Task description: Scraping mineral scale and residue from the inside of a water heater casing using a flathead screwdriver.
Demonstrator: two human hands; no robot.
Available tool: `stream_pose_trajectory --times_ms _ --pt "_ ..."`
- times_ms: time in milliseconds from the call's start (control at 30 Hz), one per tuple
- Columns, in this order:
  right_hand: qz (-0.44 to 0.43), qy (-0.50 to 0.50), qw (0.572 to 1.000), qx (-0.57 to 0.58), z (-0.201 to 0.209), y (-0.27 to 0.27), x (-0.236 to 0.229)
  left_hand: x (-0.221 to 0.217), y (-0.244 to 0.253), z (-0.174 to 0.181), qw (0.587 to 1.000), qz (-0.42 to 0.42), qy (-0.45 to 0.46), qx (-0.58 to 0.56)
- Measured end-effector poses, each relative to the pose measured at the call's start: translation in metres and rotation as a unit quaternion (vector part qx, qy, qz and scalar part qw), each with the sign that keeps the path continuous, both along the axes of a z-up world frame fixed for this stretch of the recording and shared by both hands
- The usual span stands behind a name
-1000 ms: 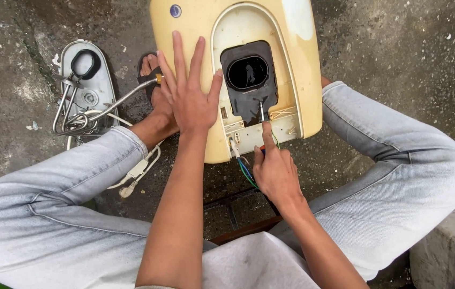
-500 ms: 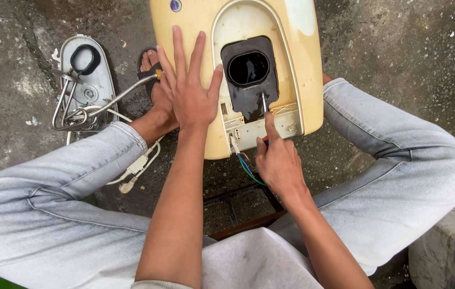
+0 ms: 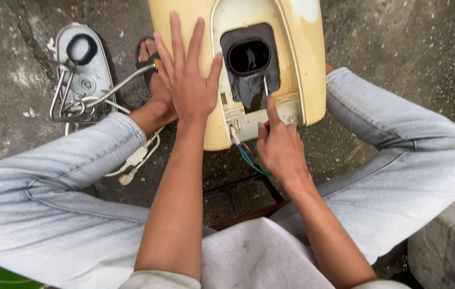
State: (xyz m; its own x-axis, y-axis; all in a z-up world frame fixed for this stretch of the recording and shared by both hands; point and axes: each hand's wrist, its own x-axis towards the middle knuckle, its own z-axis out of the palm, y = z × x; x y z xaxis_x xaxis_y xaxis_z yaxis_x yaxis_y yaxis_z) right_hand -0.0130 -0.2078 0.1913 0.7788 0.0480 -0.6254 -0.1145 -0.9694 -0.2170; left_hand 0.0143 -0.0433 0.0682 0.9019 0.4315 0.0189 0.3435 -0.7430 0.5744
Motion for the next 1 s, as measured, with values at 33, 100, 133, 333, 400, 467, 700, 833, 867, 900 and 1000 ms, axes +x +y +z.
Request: stream_pose_trajectory --times_ms 33,100,133,333,400,467,700,833,867,900,1000 --pt "-0.003 0.004 1.0 0.0 0.001 -0.001 -0.01 -0.004 -0.001 0.0 1.0 -0.003 0.004 0.0" --pt "-0.006 -0.029 0.999 0.017 0.004 0.0 -0.017 0.001 0.001 0.003 1.0 -0.006 -0.002 -0.007" --pt "-0.005 -0.037 0.999 0.018 0.008 0.004 -0.006 0.008 0.002 0.003 1.0 -0.005 -0.011 -0.006" --pt "-0.052 -0.026 0.998 0.035 0.016 0.005 -0.002 0.0 0.021 -0.009 1.0 0.002 -0.001 -0.008" --pt "-0.062 0.003 0.998 0.017 0.02 0.003 -0.003 -0.007 0.055 -0.019 0.969 -0.206 0.133 -0.044" --pt "-0.068 -0.01 0.997 0.021 0.017 0.003 0.002 -0.001 0.018 -0.006 0.992 -0.104 0.065 -0.031" --pt "-0.053 -0.028 0.997 0.052 0.011 0.002 0.001 0.001 0.001 0.003 1.0 -0.002 0.001 -0.012" --pt "-0.098 0.031 0.993 0.059 0.018 0.005 -0.002 -0.008 0.054 -0.069 0.938 -0.077 0.128 -0.312" --pt "-0.093 0.016 0.994 0.06 0.011 0.003 0.004 0.002 0.03 -0.035 0.982 -0.035 0.071 -0.173" --pt "-0.095 0.014 0.994 0.052 0.008 -0.004 0.0 -0.001 -0.001 0.0 0.999 0.002 0.023 -0.037" --pt "-0.094 0.018 0.994 0.055 0.017 0.005 -0.006 0.003 0.002 0.001 0.999 0.003 0.024 -0.037"
